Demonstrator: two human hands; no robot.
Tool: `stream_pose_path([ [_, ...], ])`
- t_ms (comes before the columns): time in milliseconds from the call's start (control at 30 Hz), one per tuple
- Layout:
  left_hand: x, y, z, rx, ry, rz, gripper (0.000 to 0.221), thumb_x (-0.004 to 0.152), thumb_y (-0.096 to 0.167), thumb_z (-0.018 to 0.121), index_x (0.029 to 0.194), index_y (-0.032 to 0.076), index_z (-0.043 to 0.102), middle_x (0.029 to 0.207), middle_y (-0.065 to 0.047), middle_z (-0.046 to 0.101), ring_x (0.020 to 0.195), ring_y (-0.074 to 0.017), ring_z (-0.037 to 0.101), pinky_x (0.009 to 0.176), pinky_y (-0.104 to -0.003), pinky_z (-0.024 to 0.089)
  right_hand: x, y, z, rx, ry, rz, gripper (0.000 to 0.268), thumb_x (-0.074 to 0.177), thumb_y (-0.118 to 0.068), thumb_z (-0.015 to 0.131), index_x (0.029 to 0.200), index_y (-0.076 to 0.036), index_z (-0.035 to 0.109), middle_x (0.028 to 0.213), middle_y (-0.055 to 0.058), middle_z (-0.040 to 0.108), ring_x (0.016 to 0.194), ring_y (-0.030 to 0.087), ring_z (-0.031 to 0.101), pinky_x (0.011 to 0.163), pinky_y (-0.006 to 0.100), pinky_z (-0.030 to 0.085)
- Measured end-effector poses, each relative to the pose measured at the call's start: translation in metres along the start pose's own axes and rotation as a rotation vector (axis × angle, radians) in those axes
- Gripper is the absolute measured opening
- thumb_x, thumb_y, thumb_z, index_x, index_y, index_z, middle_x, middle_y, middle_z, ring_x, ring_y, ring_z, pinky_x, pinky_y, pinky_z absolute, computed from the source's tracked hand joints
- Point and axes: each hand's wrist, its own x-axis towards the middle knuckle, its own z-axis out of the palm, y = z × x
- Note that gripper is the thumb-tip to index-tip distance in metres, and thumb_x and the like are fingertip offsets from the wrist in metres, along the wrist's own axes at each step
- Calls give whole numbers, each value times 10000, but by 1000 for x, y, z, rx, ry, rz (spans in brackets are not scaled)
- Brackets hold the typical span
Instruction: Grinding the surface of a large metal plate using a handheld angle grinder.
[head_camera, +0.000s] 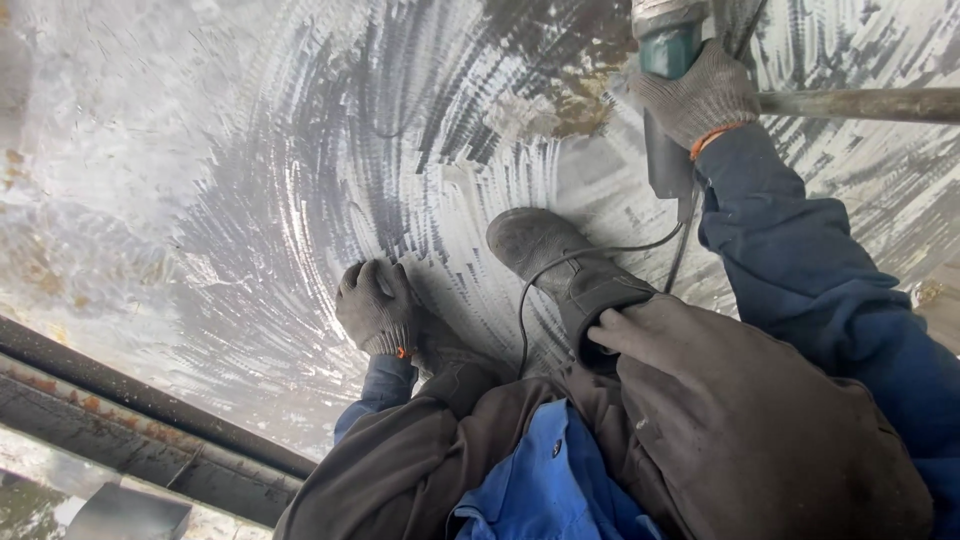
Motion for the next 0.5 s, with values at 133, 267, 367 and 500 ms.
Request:
stream_pose_path([
  [133,2,4,1,1,9,5,400,953,427,713,1091,55,756,1227,-148,706,1136,-379,651,988,-481,502,-26,-11,19,101,176,-392,689,895,-454,706,1319,64,542,1017,172,733,791,261,757,683,454,652],
  [267,-6,-2,1,-68,34,42,410,940,410,712,1119,43,749,1252,-154,700,1153,-377,649,1004,-471,505,-76,-73,43,-211,-265,-213,513,941,-499,632,1243,-85,615,872,137,725,691,279,725,623,476,628],
  [367,-3,-11,9,-64,0,54,413,959,413,705,1132,40,743,1274,-157,695,1179,-377,645,1006,-466,509,-69,-63,56,-318,-312,-281,573,889,-554,685,1183,-65,632,874,145,712,690,264,714,619,462,613],
  [500,0,-8,7,-43,50,54,408,942,413,708,1131,55,758,1268,-165,695,1175,-387,643,993,-481,507,-36,-19,31,-118,-74,-238,703,876,-550,736,1274,10,584,945,180,720,715,296,731,637,484,627],
])
